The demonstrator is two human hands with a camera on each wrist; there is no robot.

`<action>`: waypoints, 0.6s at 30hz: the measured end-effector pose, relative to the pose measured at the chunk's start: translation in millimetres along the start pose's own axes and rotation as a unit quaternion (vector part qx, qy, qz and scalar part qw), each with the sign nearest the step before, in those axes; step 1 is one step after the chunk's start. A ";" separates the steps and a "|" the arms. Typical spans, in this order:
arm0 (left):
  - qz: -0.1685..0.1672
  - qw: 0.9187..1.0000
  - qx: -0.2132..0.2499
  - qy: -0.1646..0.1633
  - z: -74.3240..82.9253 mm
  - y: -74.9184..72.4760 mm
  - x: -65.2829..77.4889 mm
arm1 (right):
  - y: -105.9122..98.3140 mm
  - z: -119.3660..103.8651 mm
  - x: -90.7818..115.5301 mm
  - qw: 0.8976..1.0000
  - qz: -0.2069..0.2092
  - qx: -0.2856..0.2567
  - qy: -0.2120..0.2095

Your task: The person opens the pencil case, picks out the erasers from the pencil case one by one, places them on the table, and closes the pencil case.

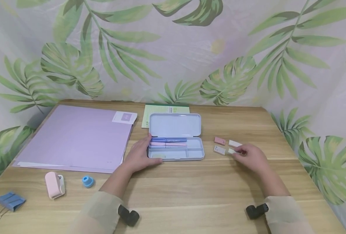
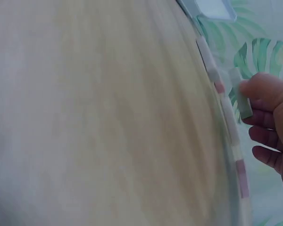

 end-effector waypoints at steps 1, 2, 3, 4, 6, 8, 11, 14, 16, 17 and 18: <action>0.000 1.000 0.000 0.000 -0.4 -0.1 0.2 | 1.2 4.6 0.7 1.000 -0.007 0.001 0.004; 0.000 1.000 0.000 -0.001 -0.8 -0.2 0.4 | 2.7 8.4 1.2 1.000 -0.013 0.001 0.007; 0.001 1.000 0.000 -0.002 -1.2 -0.3 0.6 | 4.3 11.3 1.8 1.000 -0.021 -0.001 0.010; 0.001 1.000 0.000 -0.002 -1.6 -0.3 0.7 | 5.9 13.7 2.3 1.000 -0.027 -0.002 0.011; 0.001 1.000 0.000 -0.002 -1.8 -0.2 0.4 | 6.5 15.8 3.1 0.999 -0.031 -0.007 0.016; 0.001 1.000 -0.001 0.000 -1.6 0.3 -0.2 | 3.7 13.2 3.0 1.000 -0.020 -0.010 0.014; -0.001 1.000 -0.001 0.001 -1.3 1.2 -0.9 | -0.5 -4.4 0.6 1.000 -0.004 -0.024 -0.002; -0.001 1.000 0.000 0.000 -0.9 1.0 -0.9 | 5.2 -37.8 -3.8 0.998 -0.010 -0.049 -0.036; 0.001 1.000 0.000 0.001 -0.2 0.4 -0.9 | 15.4 -64.8 -7.3 0.995 -0.026 -0.069 -0.062; 0.001 1.000 0.001 0.002 0.4 0.3 -1.0 | 21.8 -77.8 -9.2 0.994 -0.033 -0.074 -0.078; 0.002 1.000 0.001 0.003 0.9 0.2 -1.1 | 29.0 -90.9 -10.7 0.992 -0.041 -0.079 -0.093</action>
Point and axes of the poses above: each hand's wrist, its own x-axis away from the middle knuckle, its own y-axis out of the palm, z = x × y, the point moved 7 cm from there along -x, towards the middle knuckle, and after that the axes turned 13 degrees about z, right-handed, at the moved point
